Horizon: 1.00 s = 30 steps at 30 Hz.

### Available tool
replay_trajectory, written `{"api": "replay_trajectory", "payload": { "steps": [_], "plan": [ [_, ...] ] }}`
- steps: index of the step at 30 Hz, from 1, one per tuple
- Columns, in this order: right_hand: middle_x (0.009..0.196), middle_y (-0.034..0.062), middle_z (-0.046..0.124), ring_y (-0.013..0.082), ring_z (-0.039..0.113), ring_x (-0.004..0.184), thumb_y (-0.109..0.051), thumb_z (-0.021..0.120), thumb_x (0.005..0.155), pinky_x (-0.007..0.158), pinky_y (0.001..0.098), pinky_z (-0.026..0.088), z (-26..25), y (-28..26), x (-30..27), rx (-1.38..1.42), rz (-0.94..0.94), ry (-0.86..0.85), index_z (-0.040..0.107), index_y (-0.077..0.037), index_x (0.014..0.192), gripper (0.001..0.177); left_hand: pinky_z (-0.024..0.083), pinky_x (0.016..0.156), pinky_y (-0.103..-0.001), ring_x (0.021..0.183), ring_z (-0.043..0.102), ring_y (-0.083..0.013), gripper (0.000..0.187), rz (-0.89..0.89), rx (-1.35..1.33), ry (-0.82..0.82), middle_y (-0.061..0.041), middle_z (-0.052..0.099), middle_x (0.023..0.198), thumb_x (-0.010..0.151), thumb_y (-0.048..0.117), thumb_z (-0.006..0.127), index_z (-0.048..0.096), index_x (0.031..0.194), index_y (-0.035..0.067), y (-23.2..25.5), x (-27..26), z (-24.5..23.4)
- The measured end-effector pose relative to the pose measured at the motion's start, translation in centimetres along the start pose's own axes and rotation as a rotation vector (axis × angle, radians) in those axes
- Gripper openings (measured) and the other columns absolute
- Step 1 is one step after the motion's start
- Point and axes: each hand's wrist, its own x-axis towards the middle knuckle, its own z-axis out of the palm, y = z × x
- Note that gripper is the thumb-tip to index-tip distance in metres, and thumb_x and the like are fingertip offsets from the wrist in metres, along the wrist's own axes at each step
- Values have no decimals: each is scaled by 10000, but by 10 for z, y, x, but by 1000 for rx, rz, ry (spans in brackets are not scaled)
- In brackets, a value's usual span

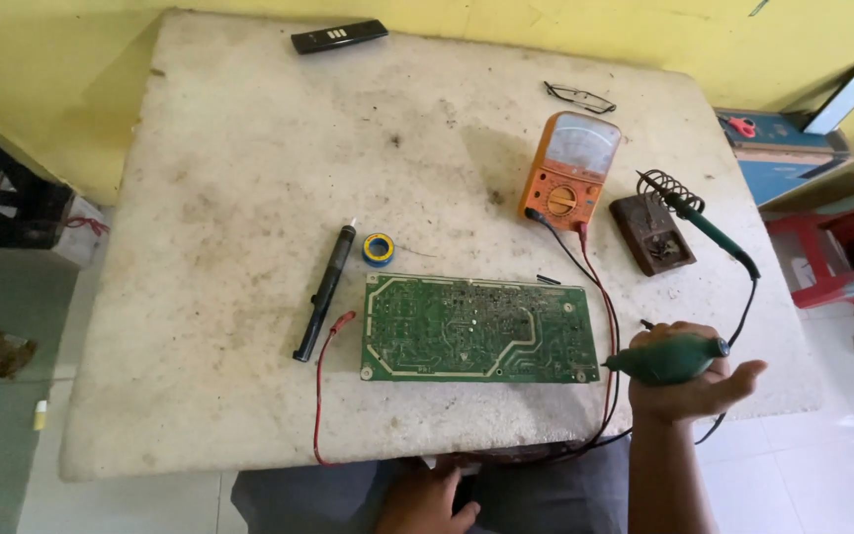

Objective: The person uses a multimeter to test various points on a green circuit board. They then use a green air blower to clean the board and flip it over to test the other side.

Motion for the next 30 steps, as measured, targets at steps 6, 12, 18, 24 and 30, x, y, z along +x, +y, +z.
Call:
{"api": "replay_trajectory", "payload": {
  "steps": [6, 12, 18, 24, 30],
  "plan": [
    [492, -11, 464, 141, 463, 380, -675, 495, 931, 319, 287, 359, 4, 6, 3, 174, -19, -183, 627, -118, 705, 616, 512, 746, -514, 942, 656, -363, 539, -40, 36, -52, -161, 672, 1053, 964, 575, 606, 568, 1229, 107, -7, 8, 11],
    [596, 90, 616, 252, 641, 509, -711, 481, 872, 404, 341, 490, 2, 35, 28, 88, 34, 83, 688, -90, 740, 668, 503, 667, -484, 851, 651, -321, 505, -43, 51, -106, -132, 660, 969, 1011, 575, 577, 569, 1175, 98, -2, 4, 0],
    [606, 0, 572, 153, 578, 554, -758, 461, 847, 480, 275, 428, 13, 54, 59, -38, 80, 101, 643, -159, 720, 638, 504, 689, -481, 861, 646, -343, 572, -79, 79, -168, -141, 648, 981, 1020, 578, 561, 509, 1313, 90, -1, 9, -5],
    [631, 1, 548, 139, 508, 578, -650, 313, 961, 541, 297, 411, 27, 74, 65, -417, -109, 100, 584, -165, 713, 609, 513, 683, -485, 902, 647, -343, 718, -82, 124, -181, -141, 643, 1063, 1007, 600, 550, 415, 1464, 63, 7, 7, -11],
    [731, 52, 622, 186, 578, 700, -590, 390, 907, 607, 342, 458, 60, 101, 67, -205, 113, 78, 681, -92, 836, 581, 531, 745, -495, 950, 655, -364, 619, -87, 96, -142, -160, 658, 1097, 997, 578, 582, 537, 1332, 60, 12, 2, -14]
  ]
}}
